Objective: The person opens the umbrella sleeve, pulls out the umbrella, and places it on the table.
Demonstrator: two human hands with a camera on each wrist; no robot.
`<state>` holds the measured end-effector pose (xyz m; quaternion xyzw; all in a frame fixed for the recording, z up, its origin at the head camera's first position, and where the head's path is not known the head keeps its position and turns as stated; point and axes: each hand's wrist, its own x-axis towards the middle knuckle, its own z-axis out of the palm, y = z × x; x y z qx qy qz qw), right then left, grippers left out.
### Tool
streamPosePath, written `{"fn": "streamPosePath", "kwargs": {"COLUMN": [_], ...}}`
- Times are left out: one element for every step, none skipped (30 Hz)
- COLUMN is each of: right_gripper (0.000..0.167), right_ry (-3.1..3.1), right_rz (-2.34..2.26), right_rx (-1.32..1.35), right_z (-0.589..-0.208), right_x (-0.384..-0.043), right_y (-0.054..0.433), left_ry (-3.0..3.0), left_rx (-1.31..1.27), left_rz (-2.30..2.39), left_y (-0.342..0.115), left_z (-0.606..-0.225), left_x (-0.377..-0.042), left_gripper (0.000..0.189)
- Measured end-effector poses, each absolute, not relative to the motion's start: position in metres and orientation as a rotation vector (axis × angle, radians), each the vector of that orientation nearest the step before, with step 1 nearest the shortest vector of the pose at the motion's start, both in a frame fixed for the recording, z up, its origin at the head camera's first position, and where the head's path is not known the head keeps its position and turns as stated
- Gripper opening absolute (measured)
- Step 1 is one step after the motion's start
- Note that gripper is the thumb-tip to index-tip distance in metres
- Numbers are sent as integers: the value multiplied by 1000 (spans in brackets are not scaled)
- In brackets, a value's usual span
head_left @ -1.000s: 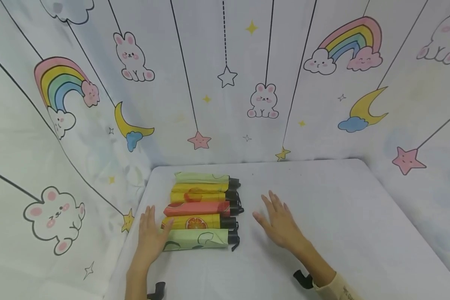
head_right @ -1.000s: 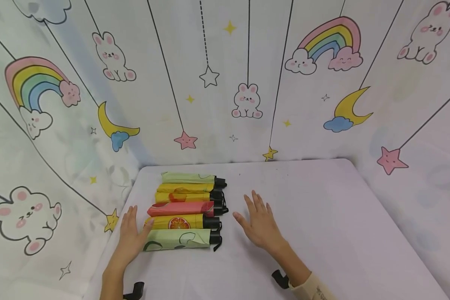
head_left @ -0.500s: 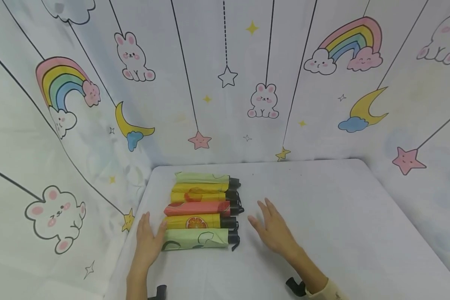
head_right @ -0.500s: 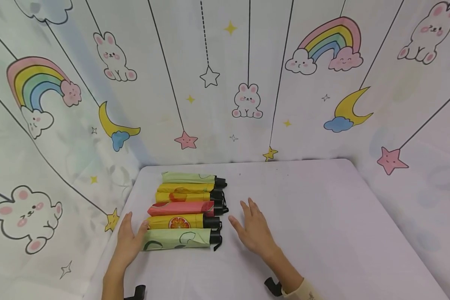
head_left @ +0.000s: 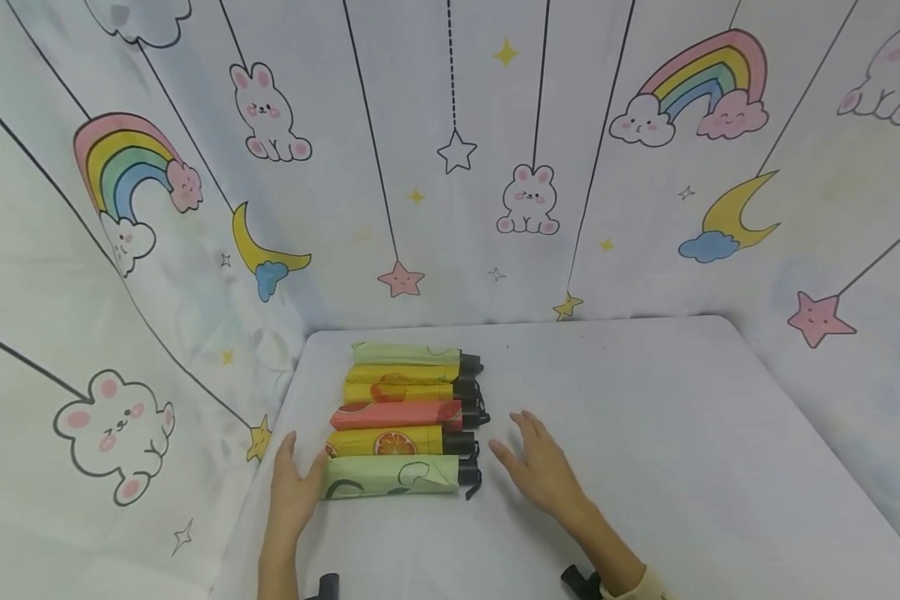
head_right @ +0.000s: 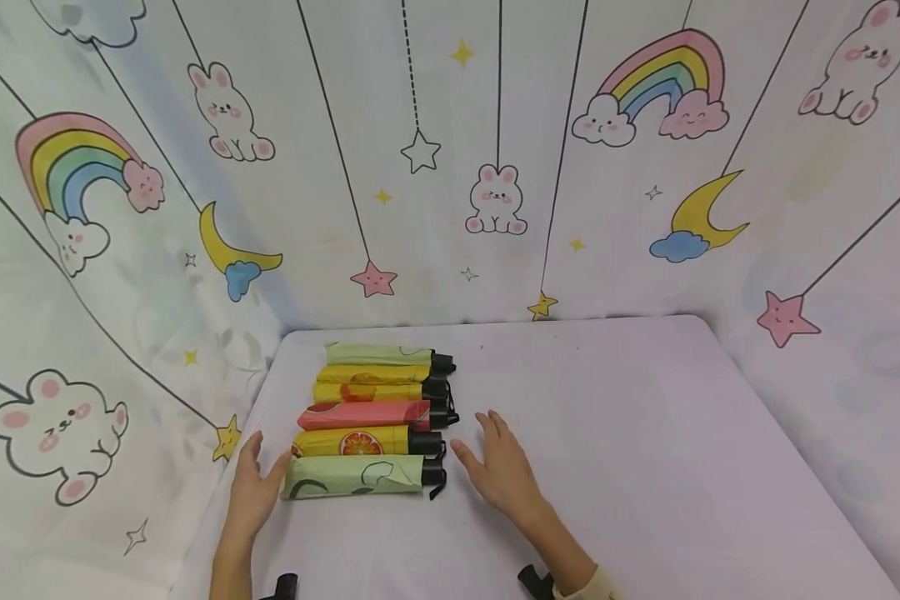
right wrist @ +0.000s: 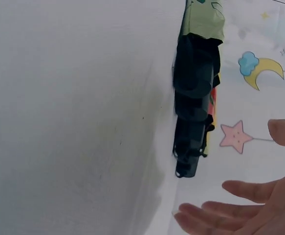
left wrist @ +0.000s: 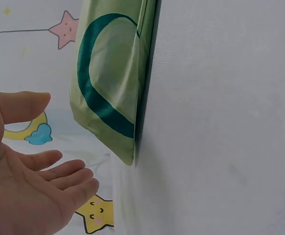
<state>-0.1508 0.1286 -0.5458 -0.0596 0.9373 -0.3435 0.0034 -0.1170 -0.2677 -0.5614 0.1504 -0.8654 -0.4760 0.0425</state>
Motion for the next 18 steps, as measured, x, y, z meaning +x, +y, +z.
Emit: {"fn": "streamPosePath", "kwargs": {"right_gripper": [79,78,76,74,72,70,67,65,62,60,57,55,53,51,49,47,45,44], "right_ry": [2940,2944,2949,2955,2963,2967,2969,2971,2974,2975,2982,2989,2996,2998,2996,2992,2982,2969], "right_rz": [-1082,-1087,-1090,-1095,-1101,-1104,-1103,-1105,-1101,-1109,-1111,-1118,-1128,-1144,-1154,-1168,-1178,-1181], "right_rx": [-190,-191,-190,-189,-188,-181,-171,-163,-161,-162,-167,-182,-194,-204,-207,-217,-219,-220], "right_z": [-546,-546,-547,-546,-546,-546,-546,-546,-547,-547,-548,-549,-550,-551,-552,-553,-554,-555], "right_x": [-150,-150,-150,-150,-150,-150,-149,-149,-149,-149,-149,-149,-149,-150,-150,-151,-151,-152], "right_y": [128,127,127,126,125,124,123,122,121,120,120,119,118,118,117,117,116,116], "left_ry": [-2619,-2589,-2560,-2527,-2493,-2456,-2419,-2387,-2356,-2322,-2289,-2260,-2235,-2214,-2199,-2181,-2158,-2135], "left_rx": [462,464,464,464,465,465,467,472,480,484,488,490,498,508,520,530,541,551], "left_rz": [-1480,-1505,-1534,-1563,-1595,-1633,-1672,-1711,-1747,-1784,-1818,-1848,-1870,-1889,-1900,-1911,-1928,-1943], "left_y": [-267,-267,-267,-266,-265,-265,-264,-263,-263,-262,-262,-261,-261,-260,-259,-258,-257,-256], "left_z": [-564,-565,-567,-568,-570,-571,-572,-572,-573,-573,-574,-575,-576,-577,-578,-580,-581,-583], "left_x": [-116,-116,-115,-115,-115,-115,-115,-115,-114,-114,-114,-114,-115,-115,-115,-116,-116,-117], "left_gripper": [81,79,77,75,74,72,71,70,70,69,68,66,66,65,64,62,61,60]}}
